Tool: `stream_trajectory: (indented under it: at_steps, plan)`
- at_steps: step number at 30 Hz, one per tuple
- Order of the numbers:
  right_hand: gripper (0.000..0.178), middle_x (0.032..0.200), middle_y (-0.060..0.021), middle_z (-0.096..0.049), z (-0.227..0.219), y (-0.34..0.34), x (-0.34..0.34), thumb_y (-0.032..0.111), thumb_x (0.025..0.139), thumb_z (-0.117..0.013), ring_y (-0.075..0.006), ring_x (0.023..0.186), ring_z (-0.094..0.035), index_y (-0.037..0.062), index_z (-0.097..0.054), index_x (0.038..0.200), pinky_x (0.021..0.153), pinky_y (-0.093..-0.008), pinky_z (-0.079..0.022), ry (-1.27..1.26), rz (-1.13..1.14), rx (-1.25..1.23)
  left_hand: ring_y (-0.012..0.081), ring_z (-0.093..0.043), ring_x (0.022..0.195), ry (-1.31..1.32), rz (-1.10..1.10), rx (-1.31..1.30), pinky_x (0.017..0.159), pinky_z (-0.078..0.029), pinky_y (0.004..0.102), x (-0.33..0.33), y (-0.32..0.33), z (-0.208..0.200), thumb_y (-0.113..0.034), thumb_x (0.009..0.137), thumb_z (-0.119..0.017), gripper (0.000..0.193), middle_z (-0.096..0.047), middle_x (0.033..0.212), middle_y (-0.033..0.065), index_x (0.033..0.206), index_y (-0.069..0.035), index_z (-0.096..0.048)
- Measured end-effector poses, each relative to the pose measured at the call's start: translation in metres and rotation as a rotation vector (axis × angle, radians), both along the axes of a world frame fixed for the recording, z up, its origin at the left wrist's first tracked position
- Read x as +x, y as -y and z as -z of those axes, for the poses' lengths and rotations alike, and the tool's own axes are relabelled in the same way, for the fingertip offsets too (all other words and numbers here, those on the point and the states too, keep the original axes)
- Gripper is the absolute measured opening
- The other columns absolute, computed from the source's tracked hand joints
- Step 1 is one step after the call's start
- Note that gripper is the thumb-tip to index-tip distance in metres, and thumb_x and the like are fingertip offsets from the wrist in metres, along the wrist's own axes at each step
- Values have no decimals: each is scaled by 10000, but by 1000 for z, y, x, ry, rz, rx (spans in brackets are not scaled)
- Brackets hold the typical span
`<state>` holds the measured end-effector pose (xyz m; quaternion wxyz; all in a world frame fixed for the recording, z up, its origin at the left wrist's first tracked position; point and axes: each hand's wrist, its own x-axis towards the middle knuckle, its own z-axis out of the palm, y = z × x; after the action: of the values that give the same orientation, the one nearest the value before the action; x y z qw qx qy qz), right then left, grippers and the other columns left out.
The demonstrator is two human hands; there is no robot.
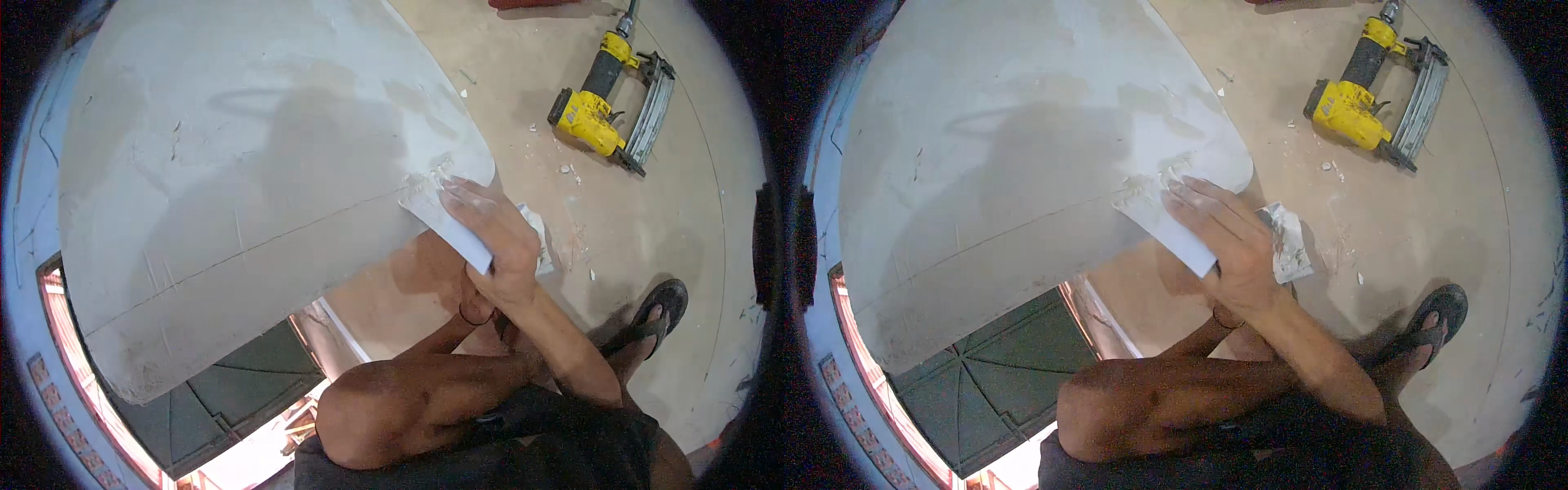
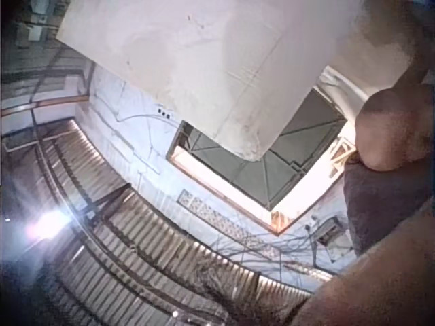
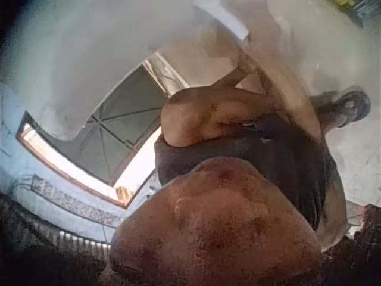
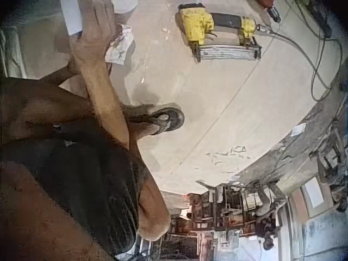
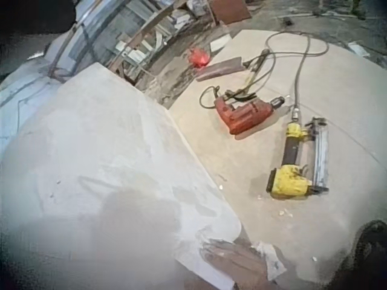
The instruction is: The person applies putty to the joints and surfaces of a wooden cabinet structure using scrapers. The person spreads the white filler over the seams, wipes away excess, and uses two scrapers to transfer and smooth the material across several different sections of the wood.
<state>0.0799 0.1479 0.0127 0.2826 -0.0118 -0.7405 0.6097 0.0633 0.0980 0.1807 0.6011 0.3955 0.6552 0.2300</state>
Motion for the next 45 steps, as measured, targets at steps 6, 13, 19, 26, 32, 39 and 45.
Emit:
stream_trajectory:
  at_steps: [6,13,19,26,32,39,45]
  plan:
    - [387,927,-158,-597,-26,-1,-4,-104,592,-460,-287,908,-572,11,-603,934,772,-308,-450,21,19,-156,213,-445,1039,-169,-1205,302,900,-286,357,68,99,206,-155,788,-497,474,-474,1110,111,1204,-3,-330]
    - [433,949,-156,-596,0,-20,-30,-102,549,-440,-284,912,-572,11,-599,935,818,-323,-428,80,-139,-196,154,-503,858,-80,-1362,289,749,-387,267,75,86,242,-123,822,-485,403,-520,978,116,1160,39,-337]
    - [406,961,-133,-592,15,-29,-18,21,560,-558,-291,931,-558,66,-596,962,813,-349,-442,-43,-223,-71,161,-473,920,-76,-1384,374,807,-354,280,80,92,245,-108,828,-487,376,-503,1021,97,1148,45,-362]
    - [427,972,-138,-590,26,-31,-2,-47,565,-515,-289,928,-561,62,-597,970,830,-348,-434,120,-123,-164,145,-458,917,-124,-1350,422,802,-352,270,82,75,249,-70,839,-461,302,-498,1011,103,1106,50,-384]
    - [421,948,-144,-592,21,-6,-12,-70,573,-521,-275,921,-564,62,-593,967,799,-329,-449,124,-40,-156,187,-442,993,-225,-1310,416,872,-320,304,86,100,262,-100,806,-480,375,-462,1080,137,1130,56,-374]
    - [344,958,-144,-591,22,3,1,8,649,-574,-273,938,-560,60,-591,989,814,-337,-440,103,-5,-78,193,-458,982,-603,-974,172,858,-332,294,96,109,273,-108,804,-472,430,-477,1071,146,1178,50,-327]
    - [372,953,-127,-594,19,-16,-8,-8,607,-556,-261,915,-568,83,-604,965,790,-328,-457,92,40,-148,176,-479,962,-122,-1291,310,838,-349,282,85,92,251,-117,817,-478,475,-503,1053,131,1215,53,-281]
